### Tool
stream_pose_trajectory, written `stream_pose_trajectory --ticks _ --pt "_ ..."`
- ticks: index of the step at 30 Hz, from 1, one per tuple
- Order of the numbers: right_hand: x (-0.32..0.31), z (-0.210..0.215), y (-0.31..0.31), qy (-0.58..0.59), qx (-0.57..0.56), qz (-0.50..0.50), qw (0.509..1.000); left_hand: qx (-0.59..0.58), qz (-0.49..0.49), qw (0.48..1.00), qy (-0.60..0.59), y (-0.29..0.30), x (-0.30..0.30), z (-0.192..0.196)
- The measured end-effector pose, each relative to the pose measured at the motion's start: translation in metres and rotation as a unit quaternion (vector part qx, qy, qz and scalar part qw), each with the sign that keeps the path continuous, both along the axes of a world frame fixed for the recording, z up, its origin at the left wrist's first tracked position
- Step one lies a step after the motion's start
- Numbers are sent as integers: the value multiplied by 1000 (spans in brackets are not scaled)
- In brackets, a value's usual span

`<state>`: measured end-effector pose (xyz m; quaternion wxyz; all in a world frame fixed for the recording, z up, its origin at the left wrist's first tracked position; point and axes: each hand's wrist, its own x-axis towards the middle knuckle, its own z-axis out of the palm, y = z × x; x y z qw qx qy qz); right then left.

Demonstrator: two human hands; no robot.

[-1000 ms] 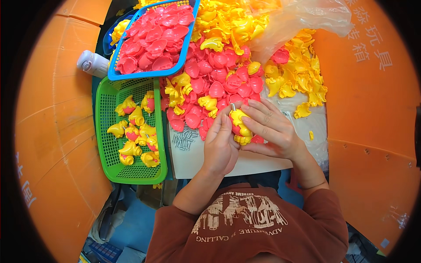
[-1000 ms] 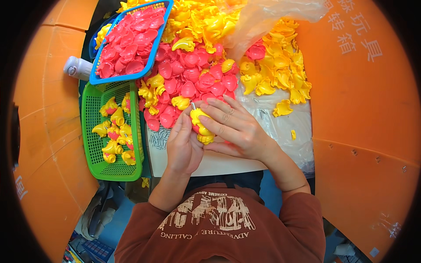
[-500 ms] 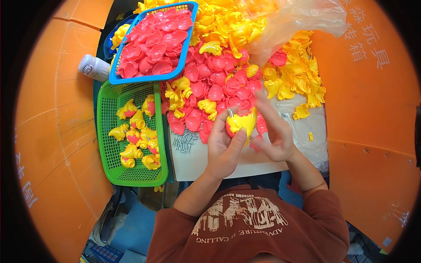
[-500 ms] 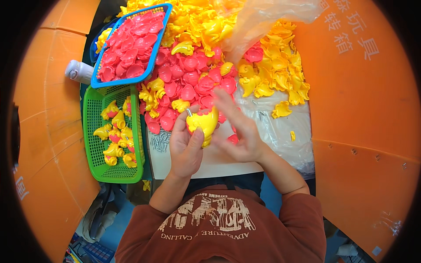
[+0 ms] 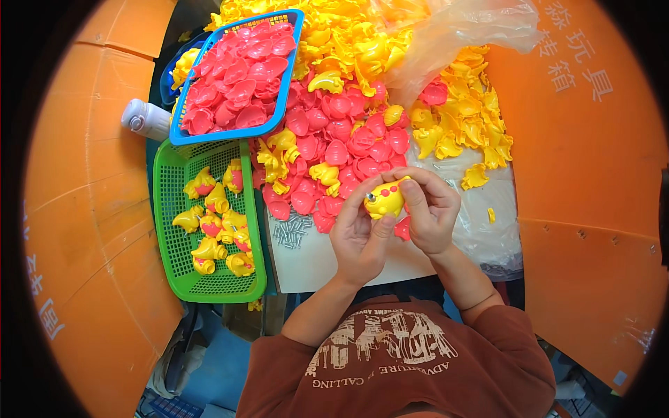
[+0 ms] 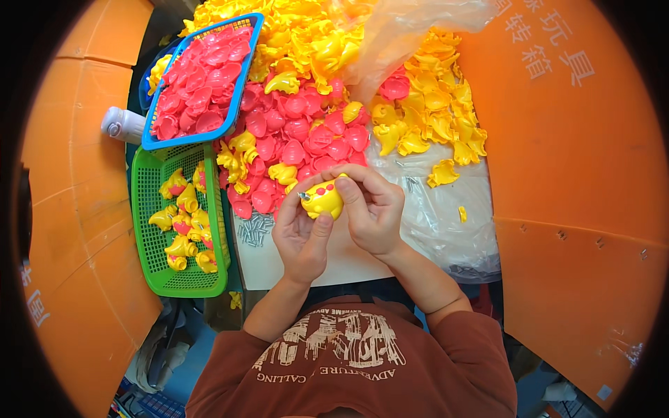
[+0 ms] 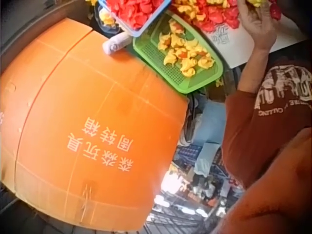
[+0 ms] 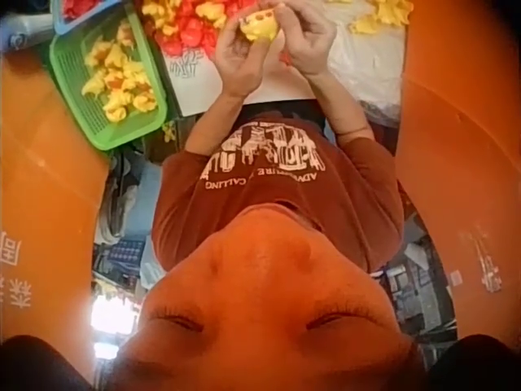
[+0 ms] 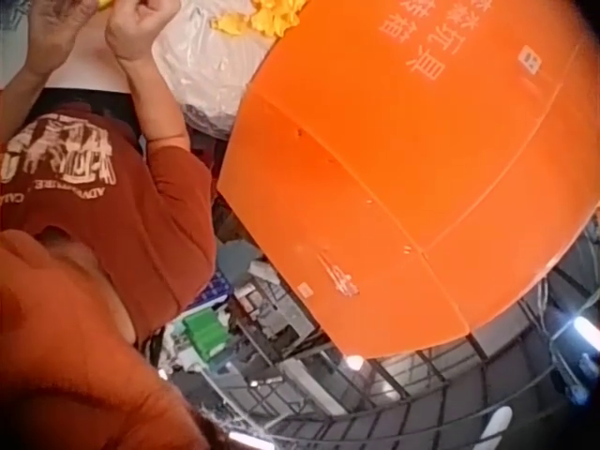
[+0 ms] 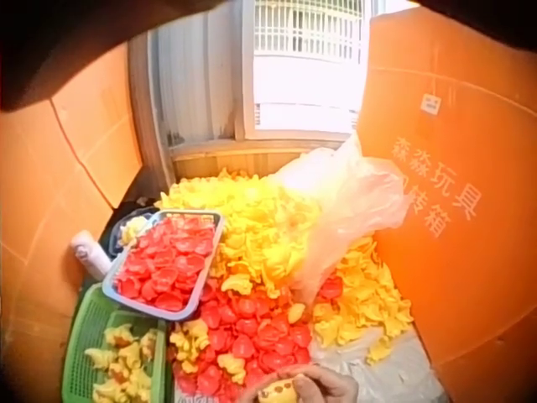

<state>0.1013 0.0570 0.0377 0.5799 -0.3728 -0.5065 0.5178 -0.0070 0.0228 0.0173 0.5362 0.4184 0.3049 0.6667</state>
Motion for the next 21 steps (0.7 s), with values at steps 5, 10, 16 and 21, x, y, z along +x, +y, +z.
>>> stream_pose_trajectory --ticks 5,10,16,21 --pt "-7 -5 2 32 -20 -31 999 -28 14 999 -22 2 -1 6" --pt "-19 -11 5 -6 42 -96 994 -40 -5 993 -111 4 4 10" --pt "-23 -18 18 77 -42 -69 994 -97 28 995 -19 7 5 4" --pt "-17 -15 33 189 -203 -2 961 -80 47 996 -17 8 4 3"
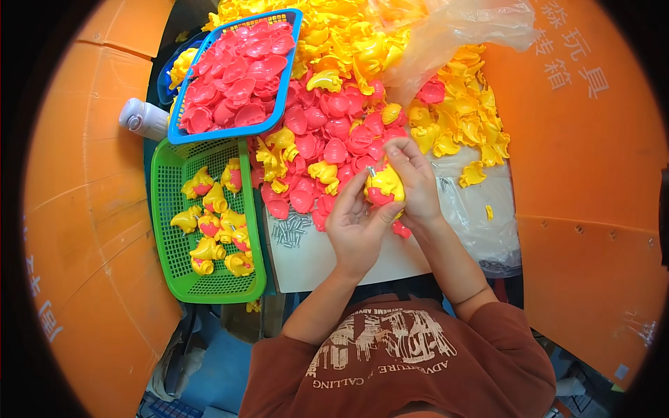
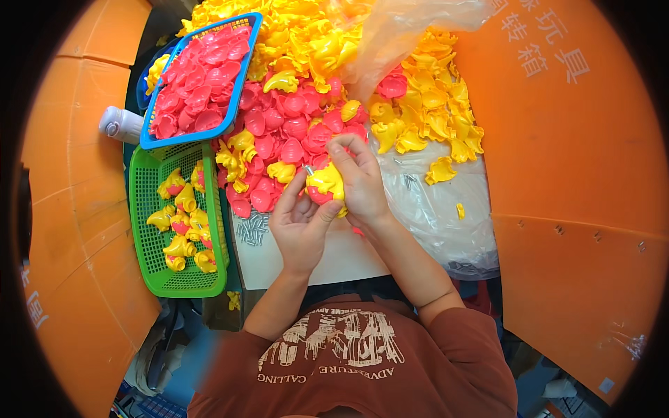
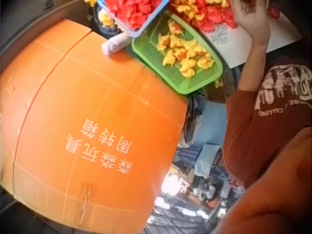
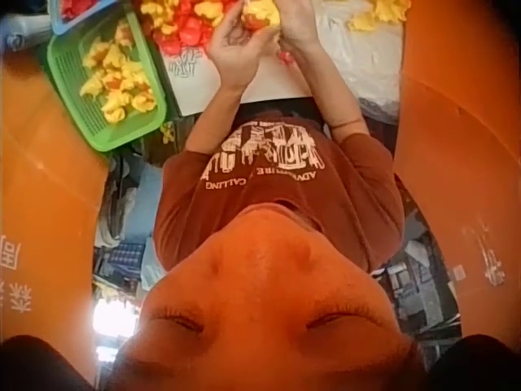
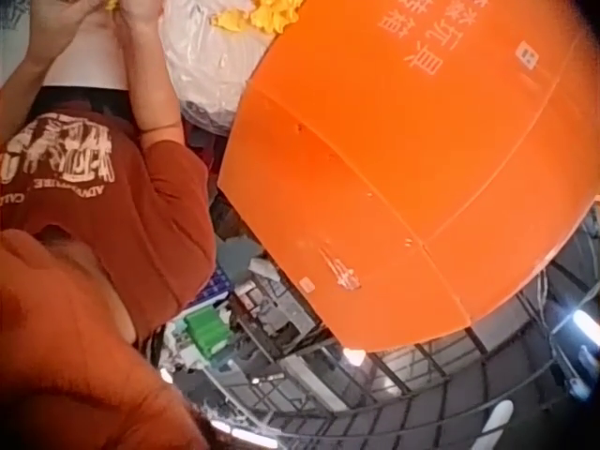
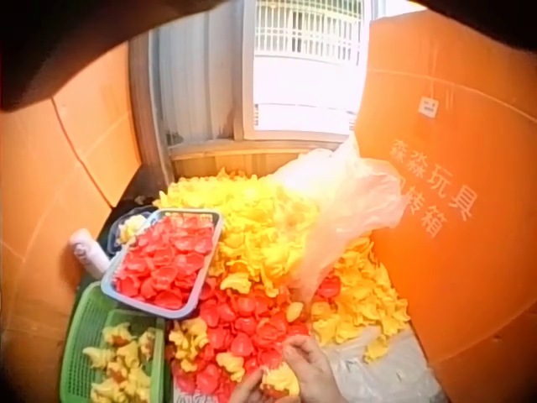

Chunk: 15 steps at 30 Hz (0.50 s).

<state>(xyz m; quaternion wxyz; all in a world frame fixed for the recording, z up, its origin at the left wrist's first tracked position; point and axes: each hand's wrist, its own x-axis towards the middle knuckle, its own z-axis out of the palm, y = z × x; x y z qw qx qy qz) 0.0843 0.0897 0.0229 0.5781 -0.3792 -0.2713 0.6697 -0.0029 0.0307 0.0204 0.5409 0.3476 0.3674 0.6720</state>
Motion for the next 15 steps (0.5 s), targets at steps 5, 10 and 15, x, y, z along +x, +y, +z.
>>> stream_pose_trajectory --ticks 5,10,15 --pt "1 1 1 -73 44 -12 996 -21 -24 999 -1 3 -15 -6" --pt "26 -3 -4 -252 232 78 936 -45 -45 997 -31 5 -24 -6" --pt "45 2 -6 -254 266 207 907 -62 -83 994 -45 5 -29 -7"
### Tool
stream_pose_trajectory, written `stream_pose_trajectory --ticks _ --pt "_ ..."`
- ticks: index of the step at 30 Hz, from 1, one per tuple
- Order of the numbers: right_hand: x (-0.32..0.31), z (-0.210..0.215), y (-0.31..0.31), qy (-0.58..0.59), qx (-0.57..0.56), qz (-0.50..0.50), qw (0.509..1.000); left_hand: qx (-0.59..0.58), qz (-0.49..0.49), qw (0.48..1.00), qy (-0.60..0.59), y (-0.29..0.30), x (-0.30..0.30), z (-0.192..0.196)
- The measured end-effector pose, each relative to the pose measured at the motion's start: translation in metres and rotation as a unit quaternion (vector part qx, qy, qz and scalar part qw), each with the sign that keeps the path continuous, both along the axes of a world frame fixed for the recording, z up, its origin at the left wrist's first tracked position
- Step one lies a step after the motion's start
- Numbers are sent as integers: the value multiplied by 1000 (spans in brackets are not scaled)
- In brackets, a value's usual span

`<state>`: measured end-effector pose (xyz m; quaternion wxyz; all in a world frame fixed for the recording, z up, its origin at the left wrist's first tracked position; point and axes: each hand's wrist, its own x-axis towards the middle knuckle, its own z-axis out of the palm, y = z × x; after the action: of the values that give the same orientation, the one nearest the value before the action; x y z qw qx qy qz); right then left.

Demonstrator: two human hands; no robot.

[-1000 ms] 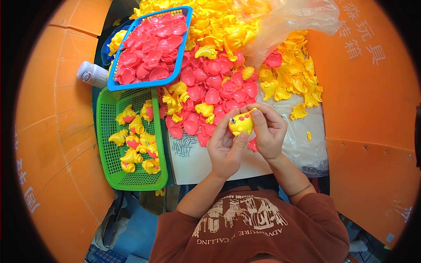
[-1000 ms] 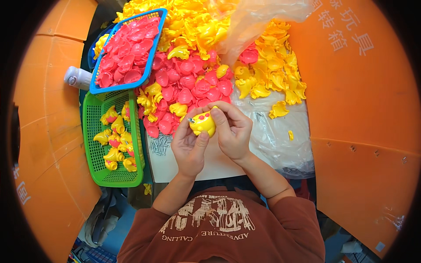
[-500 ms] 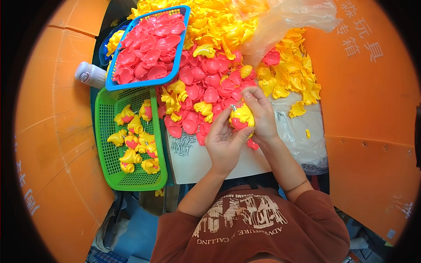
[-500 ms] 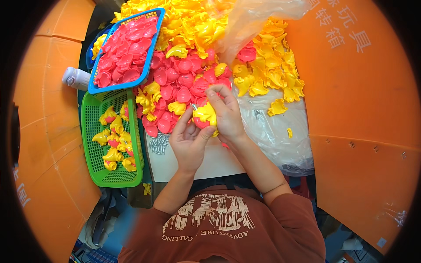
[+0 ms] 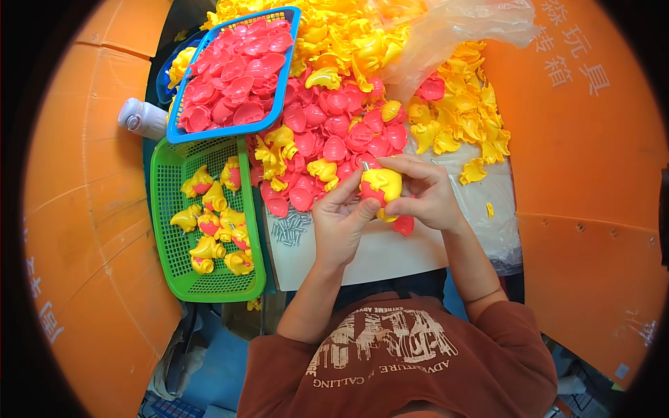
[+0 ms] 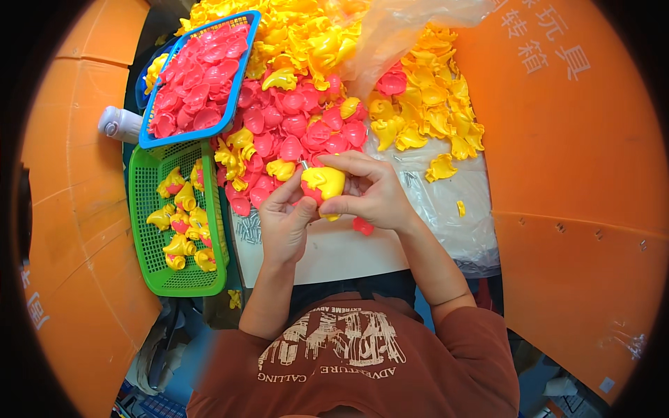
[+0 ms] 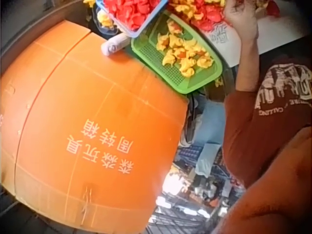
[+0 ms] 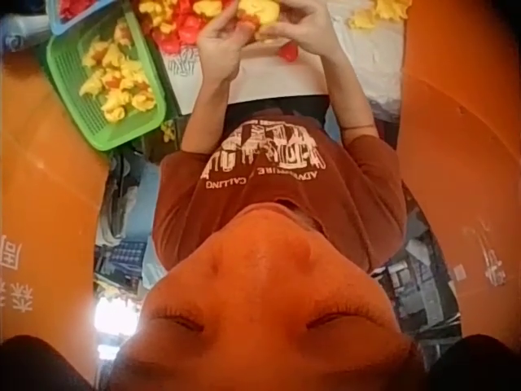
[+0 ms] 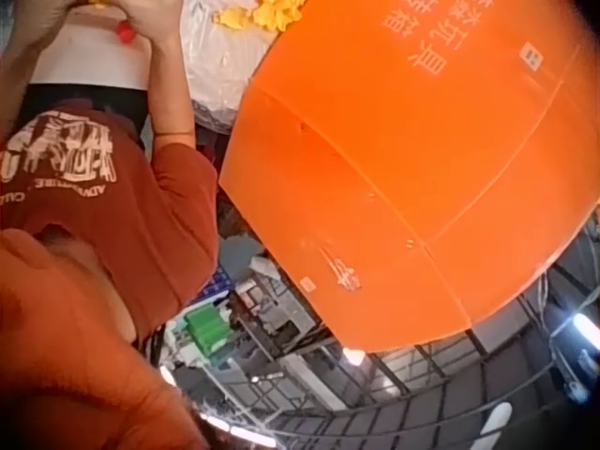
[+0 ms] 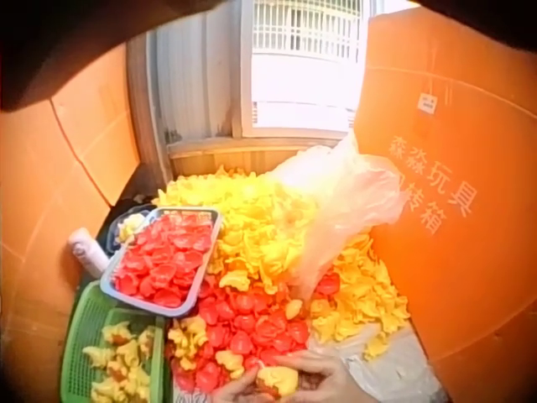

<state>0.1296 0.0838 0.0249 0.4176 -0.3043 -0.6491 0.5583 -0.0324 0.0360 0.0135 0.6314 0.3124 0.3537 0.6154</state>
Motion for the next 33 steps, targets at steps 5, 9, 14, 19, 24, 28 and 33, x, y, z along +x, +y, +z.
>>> stream_pose_trajectory --ticks 5,9,14,19,24,28,33 --pt "5 -6 1 39 -45 -5 998 13 -3 999 -37 0 6 3" --pt "5 2 2 -49 1 -20 999 21 -4 1000 -17 0 1 -1" --pt "4 16 -2 -52 29 -5 998 21 -5 1000 -18 -7 -1 0" --pt "6 18 4 -40 54 19 998 57 11 998 26 -7 2 7" --pt "5 27 5 -86 91 18 992 89 16 995 39 -4 -3 0" --pt "4 31 0 -134 76 17 988 100 19 989 104 -10 -2 6" --pt "3 34 -1 -154 108 12 982 81 15 992 93 -11 -5 9"
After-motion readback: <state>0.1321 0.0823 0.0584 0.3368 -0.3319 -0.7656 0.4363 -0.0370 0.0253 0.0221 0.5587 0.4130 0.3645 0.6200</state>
